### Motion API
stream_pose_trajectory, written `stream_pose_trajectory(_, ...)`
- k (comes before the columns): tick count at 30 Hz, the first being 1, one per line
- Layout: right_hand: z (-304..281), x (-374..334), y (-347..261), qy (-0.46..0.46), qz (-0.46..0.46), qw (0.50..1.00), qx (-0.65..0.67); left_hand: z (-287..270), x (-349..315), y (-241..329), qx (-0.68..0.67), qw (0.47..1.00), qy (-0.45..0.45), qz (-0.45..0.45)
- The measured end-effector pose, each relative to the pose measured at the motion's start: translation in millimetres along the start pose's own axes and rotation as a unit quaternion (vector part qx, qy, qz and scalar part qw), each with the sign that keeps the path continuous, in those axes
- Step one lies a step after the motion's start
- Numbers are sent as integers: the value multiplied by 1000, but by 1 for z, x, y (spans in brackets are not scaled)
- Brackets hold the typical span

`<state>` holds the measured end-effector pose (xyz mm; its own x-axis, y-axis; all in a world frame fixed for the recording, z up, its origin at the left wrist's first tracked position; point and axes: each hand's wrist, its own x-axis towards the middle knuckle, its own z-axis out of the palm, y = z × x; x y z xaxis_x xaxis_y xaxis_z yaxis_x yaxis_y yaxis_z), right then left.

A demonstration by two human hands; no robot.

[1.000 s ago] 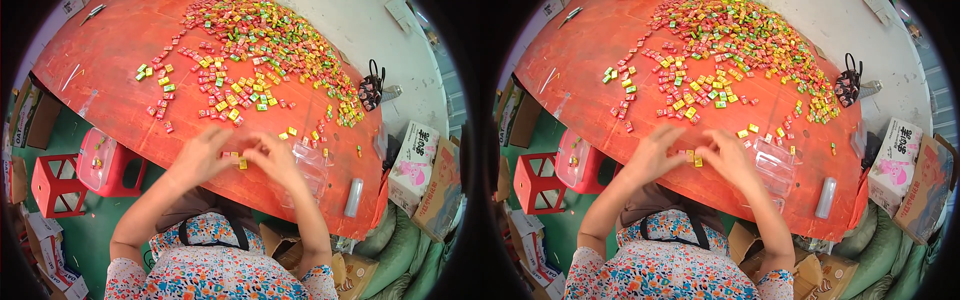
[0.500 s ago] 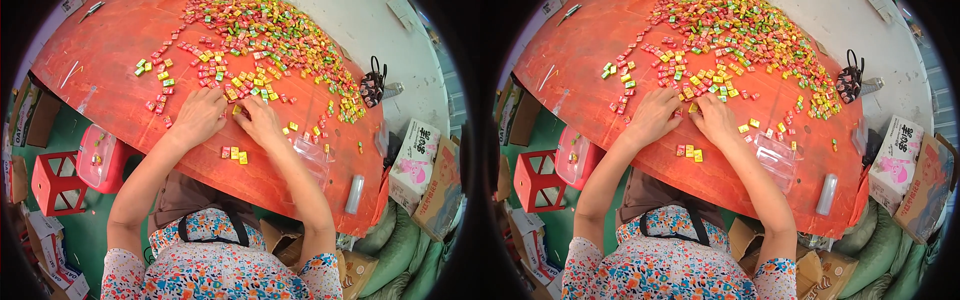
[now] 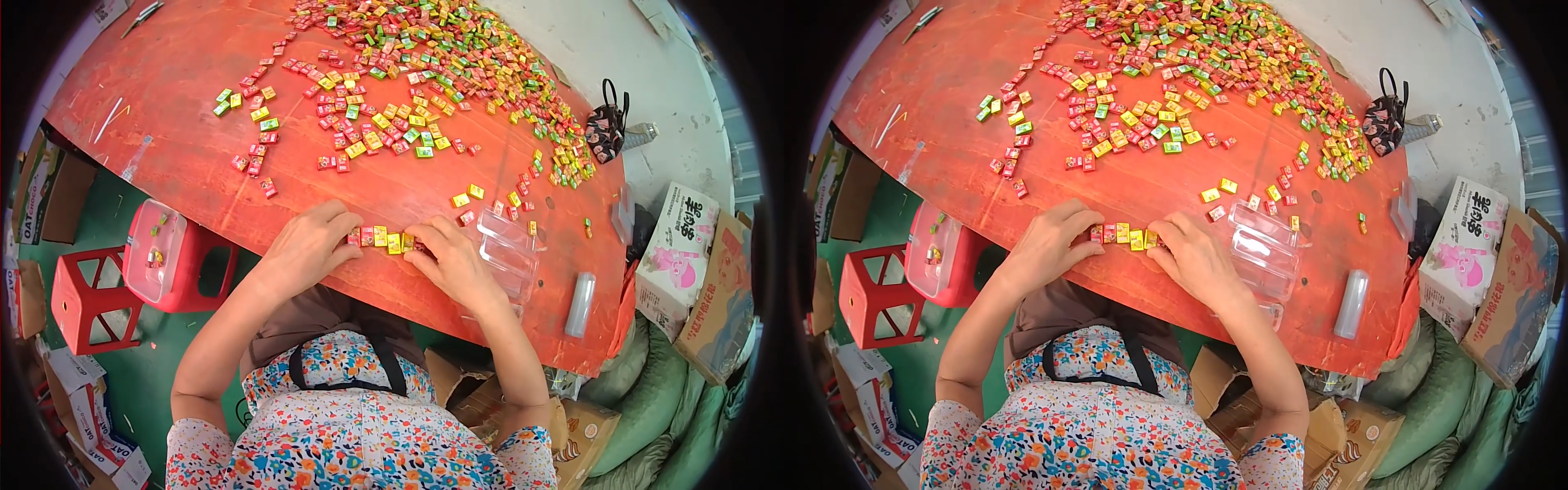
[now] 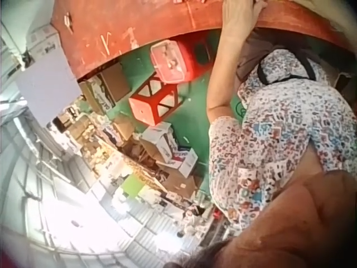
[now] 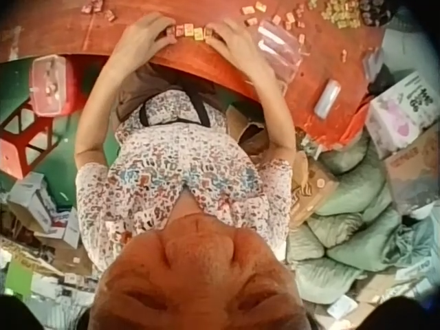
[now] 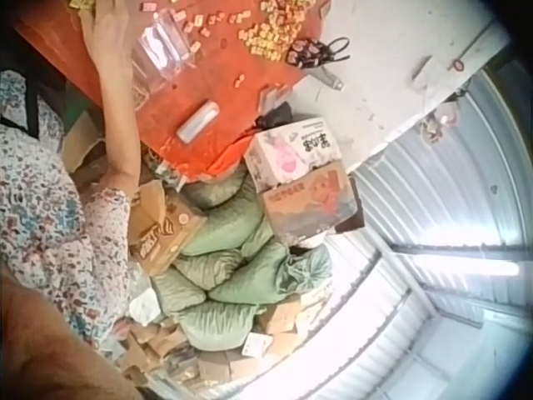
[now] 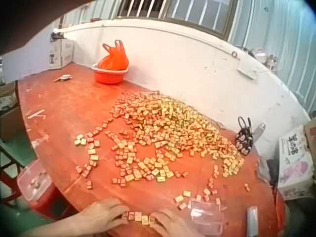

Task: The recorder sorts small colorful plastic toy pieces on a red table and organizes them into transparent plastic containers.

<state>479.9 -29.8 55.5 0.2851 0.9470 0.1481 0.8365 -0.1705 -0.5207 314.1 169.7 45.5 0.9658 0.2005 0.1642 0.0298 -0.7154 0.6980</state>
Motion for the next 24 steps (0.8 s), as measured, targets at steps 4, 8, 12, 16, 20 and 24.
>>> stream_pose_trajectory(4, 0, 4, -6, -4, 22, 1000, 9, 4, 0, 2, 11, 1000, 20, 9)
stream_pose_trajectory(8, 4, 7, -7, -2, 17, 1000, 21, 8, 2, 3, 16, 1000, 18, 2)
stream_pose_trajectory(12, 5, 6, -4, 3, 17, 1000, 13, 3, 3, 0, 2, 1000, 21, -1)
stream_pose_trajectory(16, 5, 7, -9, -5, 28, 999, 14, -14, 19, -2, -57, 996, 53, -42)
stream_pose_trajectory(20, 5, 7, -11, -12, 40, 999, 19, -6, 41, -2, -25, 992, 121, 20)
stream_pose_trajectory(24, 3, 4, -8, 4, 29, 999, 35, 2, 24, 3, 80, 994, 50, 60)
